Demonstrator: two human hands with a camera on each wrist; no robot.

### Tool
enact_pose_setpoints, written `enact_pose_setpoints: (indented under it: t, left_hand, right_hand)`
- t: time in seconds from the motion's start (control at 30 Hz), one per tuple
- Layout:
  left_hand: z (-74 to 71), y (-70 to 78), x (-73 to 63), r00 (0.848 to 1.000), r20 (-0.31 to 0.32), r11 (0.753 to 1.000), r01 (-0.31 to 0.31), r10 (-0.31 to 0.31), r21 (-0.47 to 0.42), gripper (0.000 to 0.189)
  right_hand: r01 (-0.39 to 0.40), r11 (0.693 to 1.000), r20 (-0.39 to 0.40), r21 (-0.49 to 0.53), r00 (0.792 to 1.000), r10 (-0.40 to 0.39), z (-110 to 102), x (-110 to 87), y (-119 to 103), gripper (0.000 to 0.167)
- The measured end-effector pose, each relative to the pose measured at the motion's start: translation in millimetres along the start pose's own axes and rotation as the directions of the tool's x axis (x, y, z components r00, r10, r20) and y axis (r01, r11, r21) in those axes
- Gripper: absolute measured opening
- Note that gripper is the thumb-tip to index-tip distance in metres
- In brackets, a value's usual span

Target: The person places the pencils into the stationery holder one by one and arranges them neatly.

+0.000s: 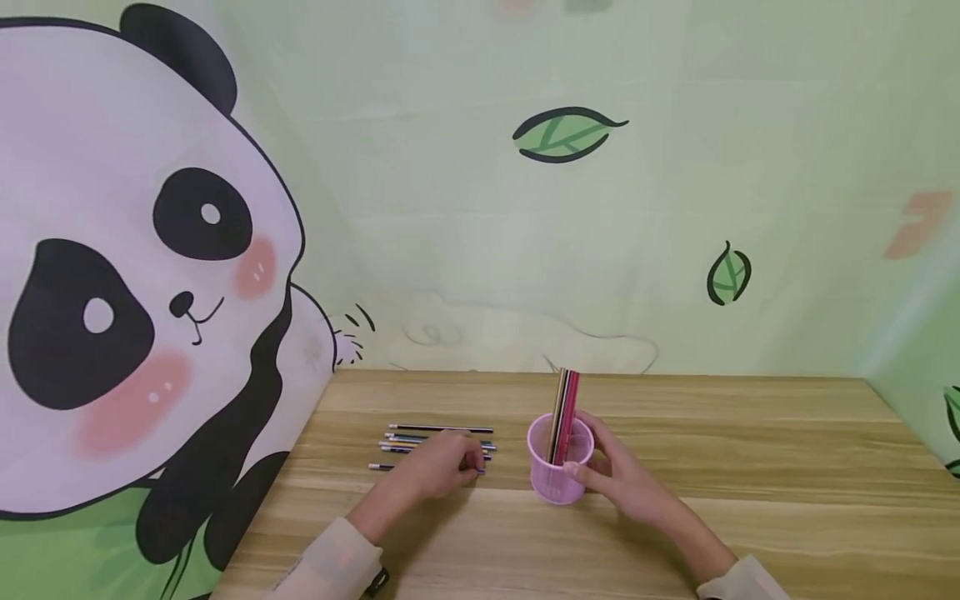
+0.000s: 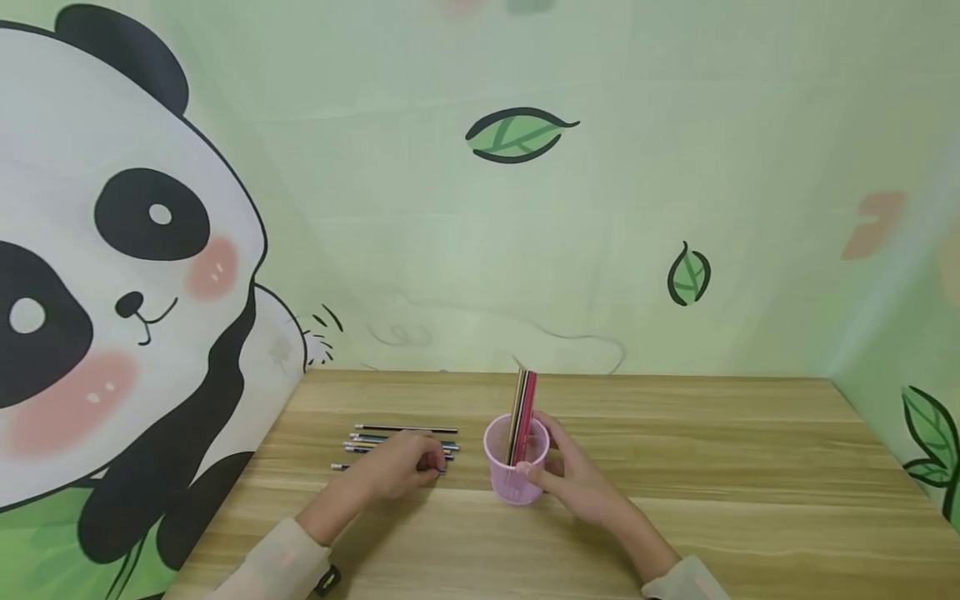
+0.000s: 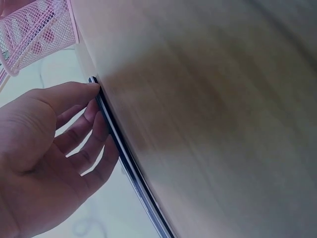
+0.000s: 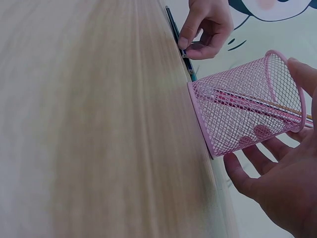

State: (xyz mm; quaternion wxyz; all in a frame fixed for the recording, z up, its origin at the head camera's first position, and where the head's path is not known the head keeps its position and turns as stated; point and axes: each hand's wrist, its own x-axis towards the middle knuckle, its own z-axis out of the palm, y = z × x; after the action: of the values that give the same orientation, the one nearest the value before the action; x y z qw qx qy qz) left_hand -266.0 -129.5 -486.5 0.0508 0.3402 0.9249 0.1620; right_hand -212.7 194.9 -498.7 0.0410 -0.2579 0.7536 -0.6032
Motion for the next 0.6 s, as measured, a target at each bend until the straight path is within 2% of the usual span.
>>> enact_pose_setpoints:
  t: [0.33,0.6]
  left_hand:
    - [-1.6,2.4,0.6,0.999,0.03,1.0,0.019,-0.019,0.017,0.012]
    - [-5.0,4.6,2.3,0.998,0.045,0.998,0.04,-0.042,0.045,0.011]
  right_hand:
    - [-0.009,1.0,-0.002,-0.023,1.0,0.009,0.1,-1.6,0.9,0.075]
    - [-0.004,1.0,0.0,-0.001,1.0,0.004,-0.9,0.4,1.7,0.074]
